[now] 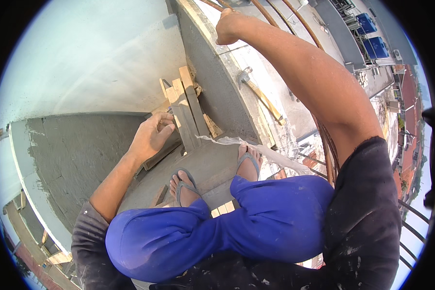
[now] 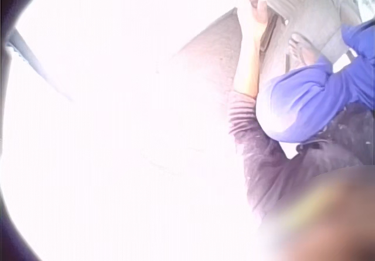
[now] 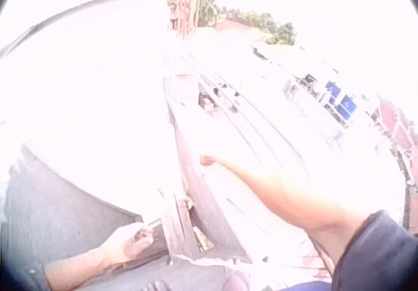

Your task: The person assembles a roof structure by securing metal rods to wooden beams using a hammer and wire. They move around the roof, adjust the rods, and tie them in place.

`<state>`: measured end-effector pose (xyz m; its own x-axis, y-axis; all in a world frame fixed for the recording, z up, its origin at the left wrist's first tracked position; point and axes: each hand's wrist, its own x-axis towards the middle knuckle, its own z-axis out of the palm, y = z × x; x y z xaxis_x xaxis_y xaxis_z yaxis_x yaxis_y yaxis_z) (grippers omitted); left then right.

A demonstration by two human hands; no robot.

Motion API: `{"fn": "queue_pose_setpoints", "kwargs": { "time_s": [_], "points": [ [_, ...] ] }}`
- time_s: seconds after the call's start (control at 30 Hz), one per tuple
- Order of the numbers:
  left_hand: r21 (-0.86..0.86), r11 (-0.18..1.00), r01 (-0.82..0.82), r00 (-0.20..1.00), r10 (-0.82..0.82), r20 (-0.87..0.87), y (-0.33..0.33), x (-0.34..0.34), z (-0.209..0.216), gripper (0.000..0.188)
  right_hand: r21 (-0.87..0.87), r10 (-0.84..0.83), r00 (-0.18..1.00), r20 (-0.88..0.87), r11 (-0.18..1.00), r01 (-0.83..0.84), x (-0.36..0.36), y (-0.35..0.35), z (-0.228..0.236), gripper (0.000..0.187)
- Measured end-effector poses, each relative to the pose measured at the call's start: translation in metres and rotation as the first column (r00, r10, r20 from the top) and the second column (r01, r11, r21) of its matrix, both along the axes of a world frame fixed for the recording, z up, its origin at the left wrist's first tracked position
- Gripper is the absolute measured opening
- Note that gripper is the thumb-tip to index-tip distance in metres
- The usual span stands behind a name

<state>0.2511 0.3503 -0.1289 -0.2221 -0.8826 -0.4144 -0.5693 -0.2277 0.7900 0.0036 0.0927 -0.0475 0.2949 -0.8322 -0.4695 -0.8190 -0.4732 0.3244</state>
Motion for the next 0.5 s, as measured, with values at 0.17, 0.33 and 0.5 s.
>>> {"fn": "queue_pose_setpoints", "kwargs": {
  "time_s": [0.17, 0.33, 0.5],
  "points": [
    [0.164, 0.802, 0.575, 0.812, -0.583, 0.007, -0.063, -0.121, -0.047, 0.043, 0.006, -0.045, 0.998, 0.048, 0.999, 0.045, -0.001, 0.001, 0.005, 0.062],
    [0.633, 0.761, 0.142, 0.978, -0.008, -0.21, -0.057, -0.25, -0.148, 0.065, 0.023, -0.069, 0.994, 0.088, 0.997, 0.067, -0.004, 0.003, 0.001, 0.067],
    [0.603, 0.779, -0.17, 0.764, 0.491, -0.419, -0.016, -0.3, -0.197, 0.072, 0.028, -0.068, 0.993, 0.097, 0.997, 0.066, -0.002, 0.005, -0.006, 0.074]
  ]
}}
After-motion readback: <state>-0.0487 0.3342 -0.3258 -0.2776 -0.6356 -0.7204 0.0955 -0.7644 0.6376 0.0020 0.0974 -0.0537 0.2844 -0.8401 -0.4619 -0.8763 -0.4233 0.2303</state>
